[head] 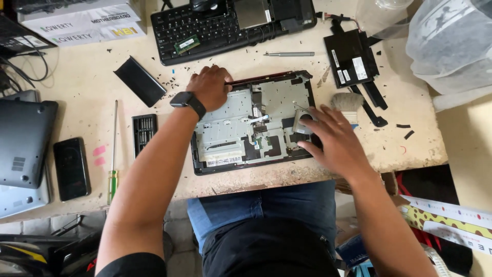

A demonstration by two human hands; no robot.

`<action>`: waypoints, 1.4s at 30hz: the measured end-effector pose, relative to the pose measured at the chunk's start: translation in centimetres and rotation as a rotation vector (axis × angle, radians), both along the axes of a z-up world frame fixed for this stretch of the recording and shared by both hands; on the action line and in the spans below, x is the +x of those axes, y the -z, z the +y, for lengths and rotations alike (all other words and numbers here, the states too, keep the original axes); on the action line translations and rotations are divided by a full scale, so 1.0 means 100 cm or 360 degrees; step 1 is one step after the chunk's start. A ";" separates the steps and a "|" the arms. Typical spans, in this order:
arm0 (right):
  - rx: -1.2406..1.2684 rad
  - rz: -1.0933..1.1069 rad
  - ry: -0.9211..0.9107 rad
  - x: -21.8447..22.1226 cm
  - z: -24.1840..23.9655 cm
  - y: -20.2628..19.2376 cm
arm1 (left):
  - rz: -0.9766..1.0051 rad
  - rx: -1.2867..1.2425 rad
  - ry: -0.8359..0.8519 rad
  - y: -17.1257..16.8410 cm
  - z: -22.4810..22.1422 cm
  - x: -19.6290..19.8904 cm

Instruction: Using a brush to remove dust and debris from the internal components and chassis of a disassembled laptop.

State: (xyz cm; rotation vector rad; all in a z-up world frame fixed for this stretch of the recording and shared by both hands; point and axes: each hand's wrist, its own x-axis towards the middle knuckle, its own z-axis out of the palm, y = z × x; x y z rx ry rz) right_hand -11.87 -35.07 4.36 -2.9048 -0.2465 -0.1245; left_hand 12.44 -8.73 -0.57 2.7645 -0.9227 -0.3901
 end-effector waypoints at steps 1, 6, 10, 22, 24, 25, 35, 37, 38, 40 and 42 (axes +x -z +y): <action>0.0001 -0.0003 -0.0001 0.002 0.001 0.002 | -0.0003 0.0001 -0.0001 0.002 0.000 0.000; 0.0146 -0.0108 0.0018 0.010 -0.003 0.019 | 0.0013 -0.0096 0.0023 -0.013 0.002 -0.006; 0.0144 -0.0247 0.0023 0.015 -0.009 0.023 | -0.0022 -0.0166 0.0041 -0.036 0.005 -0.015; 0.0795 -0.0587 0.0522 0.034 -0.059 -0.023 | 0.0446 -0.0268 -0.0073 -0.104 0.010 -0.027; 0.0636 -0.0383 0.0804 0.047 -0.081 -0.016 | 0.0452 -0.0282 -0.0081 -0.115 0.012 -0.028; 0.0638 -0.0382 0.0803 0.052 -0.095 -0.001 | 0.0452 -0.0280 -0.0083 -0.114 0.013 -0.027; 0.0453 -0.0647 0.0446 0.037 -0.087 0.001 | 0.0357 -0.0099 0.0117 -0.119 0.029 -0.029; 0.0517 -0.0738 0.0303 0.015 -0.076 -0.001 | 0.0385 -0.0088 0.0157 -0.118 0.035 -0.030; 0.0544 -0.0769 0.0263 0.003 -0.071 0.000 | 0.0390 -0.0105 0.0199 -0.117 0.038 -0.031; 0.0576 -0.0793 0.0230 -0.021 -0.061 -0.004 | 0.0403 -0.0117 0.0245 -0.115 0.043 -0.032; 0.0645 -0.0506 0.0205 -0.044 -0.053 -0.015 | 0.0406 -0.0204 0.0242 -0.111 0.047 -0.033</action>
